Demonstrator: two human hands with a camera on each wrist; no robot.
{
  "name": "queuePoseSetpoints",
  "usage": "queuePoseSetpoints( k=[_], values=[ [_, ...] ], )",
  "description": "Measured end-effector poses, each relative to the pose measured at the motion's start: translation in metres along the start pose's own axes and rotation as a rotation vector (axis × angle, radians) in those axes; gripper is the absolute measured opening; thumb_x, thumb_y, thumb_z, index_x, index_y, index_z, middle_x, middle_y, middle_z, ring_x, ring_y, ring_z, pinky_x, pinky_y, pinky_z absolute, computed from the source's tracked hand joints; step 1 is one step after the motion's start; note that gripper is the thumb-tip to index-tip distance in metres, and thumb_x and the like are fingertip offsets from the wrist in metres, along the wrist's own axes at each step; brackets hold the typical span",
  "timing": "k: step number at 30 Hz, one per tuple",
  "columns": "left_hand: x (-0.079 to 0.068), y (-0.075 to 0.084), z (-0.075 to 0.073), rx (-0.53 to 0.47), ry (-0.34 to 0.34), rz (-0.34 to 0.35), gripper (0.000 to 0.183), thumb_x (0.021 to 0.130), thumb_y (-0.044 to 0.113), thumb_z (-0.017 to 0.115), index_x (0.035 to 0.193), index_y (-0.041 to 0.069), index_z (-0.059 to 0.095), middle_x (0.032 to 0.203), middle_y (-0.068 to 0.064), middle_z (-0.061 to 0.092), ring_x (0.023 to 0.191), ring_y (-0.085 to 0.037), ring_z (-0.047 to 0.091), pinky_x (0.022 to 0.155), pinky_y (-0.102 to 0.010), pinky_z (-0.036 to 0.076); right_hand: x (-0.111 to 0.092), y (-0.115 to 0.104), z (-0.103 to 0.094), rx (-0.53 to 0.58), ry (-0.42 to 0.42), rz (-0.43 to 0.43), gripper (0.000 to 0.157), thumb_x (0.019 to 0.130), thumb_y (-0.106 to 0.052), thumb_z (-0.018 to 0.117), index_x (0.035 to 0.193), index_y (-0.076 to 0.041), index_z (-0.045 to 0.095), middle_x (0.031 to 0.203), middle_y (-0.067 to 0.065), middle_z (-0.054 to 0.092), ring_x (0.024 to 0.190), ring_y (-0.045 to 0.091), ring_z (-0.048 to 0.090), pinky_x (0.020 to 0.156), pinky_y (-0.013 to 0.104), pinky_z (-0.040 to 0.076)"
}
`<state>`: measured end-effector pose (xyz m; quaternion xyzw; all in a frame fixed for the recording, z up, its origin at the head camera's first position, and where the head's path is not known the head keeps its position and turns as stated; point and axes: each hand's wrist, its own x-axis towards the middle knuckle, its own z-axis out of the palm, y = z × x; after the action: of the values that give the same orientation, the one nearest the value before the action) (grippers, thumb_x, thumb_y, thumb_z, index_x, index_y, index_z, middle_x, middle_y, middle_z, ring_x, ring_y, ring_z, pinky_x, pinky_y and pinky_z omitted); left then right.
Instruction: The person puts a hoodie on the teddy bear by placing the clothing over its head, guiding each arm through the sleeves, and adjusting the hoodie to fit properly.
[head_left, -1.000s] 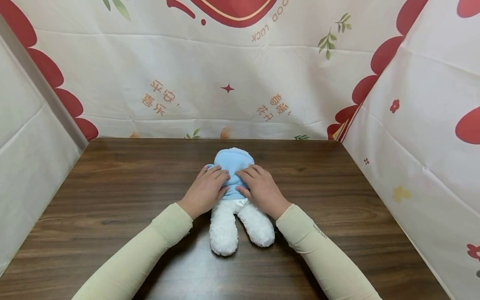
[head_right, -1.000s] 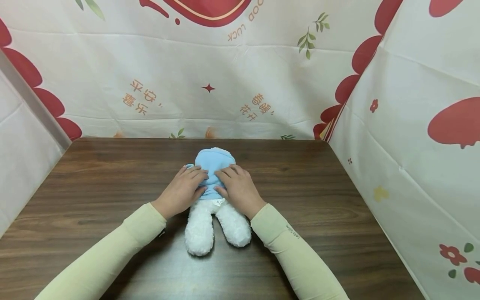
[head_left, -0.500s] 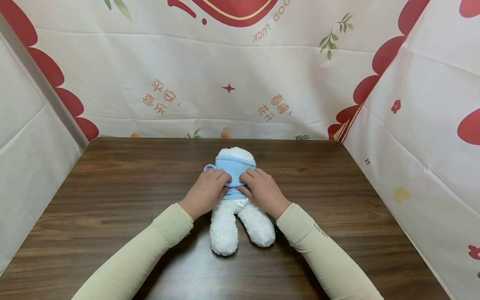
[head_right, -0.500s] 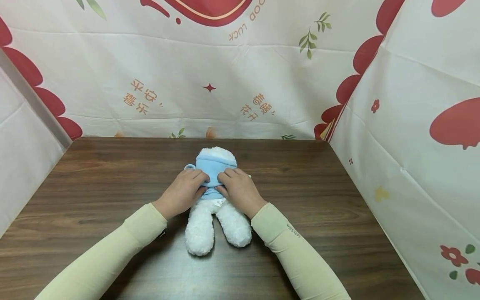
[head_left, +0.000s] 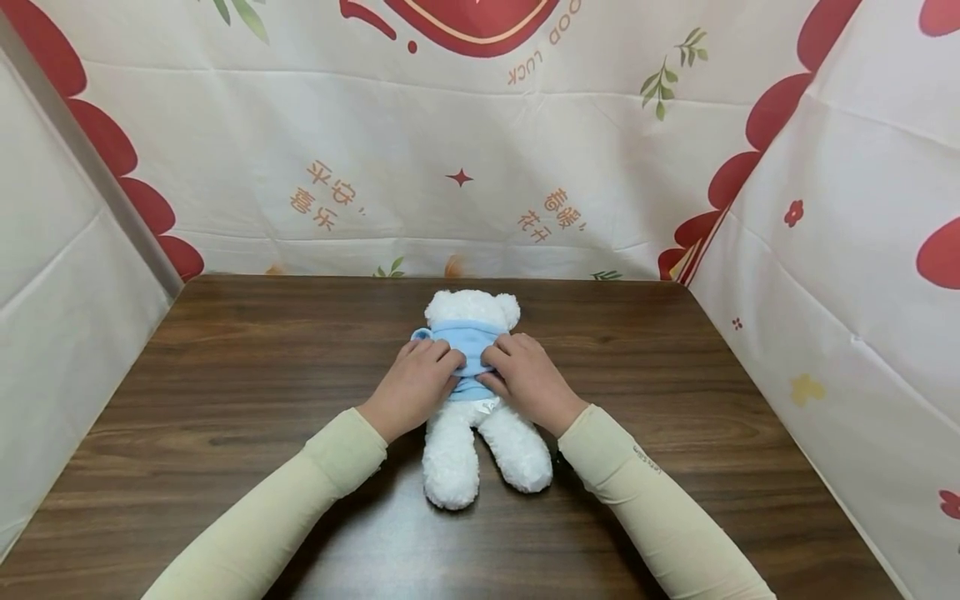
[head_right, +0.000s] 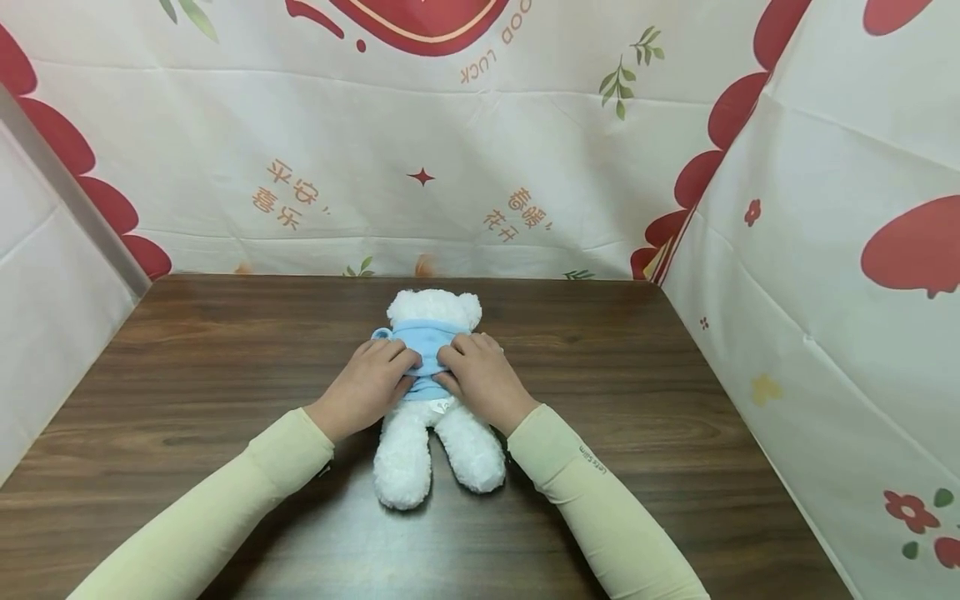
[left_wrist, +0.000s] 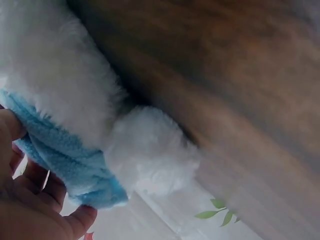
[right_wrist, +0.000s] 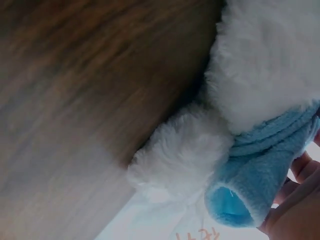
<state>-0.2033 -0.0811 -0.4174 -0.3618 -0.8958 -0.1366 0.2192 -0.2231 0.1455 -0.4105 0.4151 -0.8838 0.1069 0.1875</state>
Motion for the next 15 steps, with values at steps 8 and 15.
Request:
queuePoseSetpoints(
  k=[8, 15],
  values=[
    [-0.004, -0.002, -0.011, -0.022, 0.139, -0.002, 0.019, 0.089, 0.019, 0.075, 0.101, 0.009, 0.064, 0.098, -0.007, 0.054, 0.088, -0.025, 0.052, 0.084, -0.041, 0.045, 0.000, 0.000, -0.003, -0.006, 0.030, 0.031, 0.027, 0.093, -0.027, 0.072, 0.104, -0.008, 0.058, 0.101, 0.007, 0.054, 0.092, 0.025, 0.052, 0.092, 0.047, 0.042],
    [-0.012, 0.003, -0.018, -0.064, 0.036, 0.091, 0.020, 0.084, 0.021, 0.080, 0.095, 0.010, 0.067, 0.091, -0.002, 0.058, 0.081, -0.020, 0.053, 0.072, -0.034, 0.048, 0.001, -0.002, -0.009, 0.014, 0.116, 0.064, 0.034, 0.090, -0.027, 0.076, 0.108, -0.005, 0.058, 0.103, 0.011, 0.051, 0.094, 0.028, 0.051, 0.083, 0.043, 0.044]
  ],
)
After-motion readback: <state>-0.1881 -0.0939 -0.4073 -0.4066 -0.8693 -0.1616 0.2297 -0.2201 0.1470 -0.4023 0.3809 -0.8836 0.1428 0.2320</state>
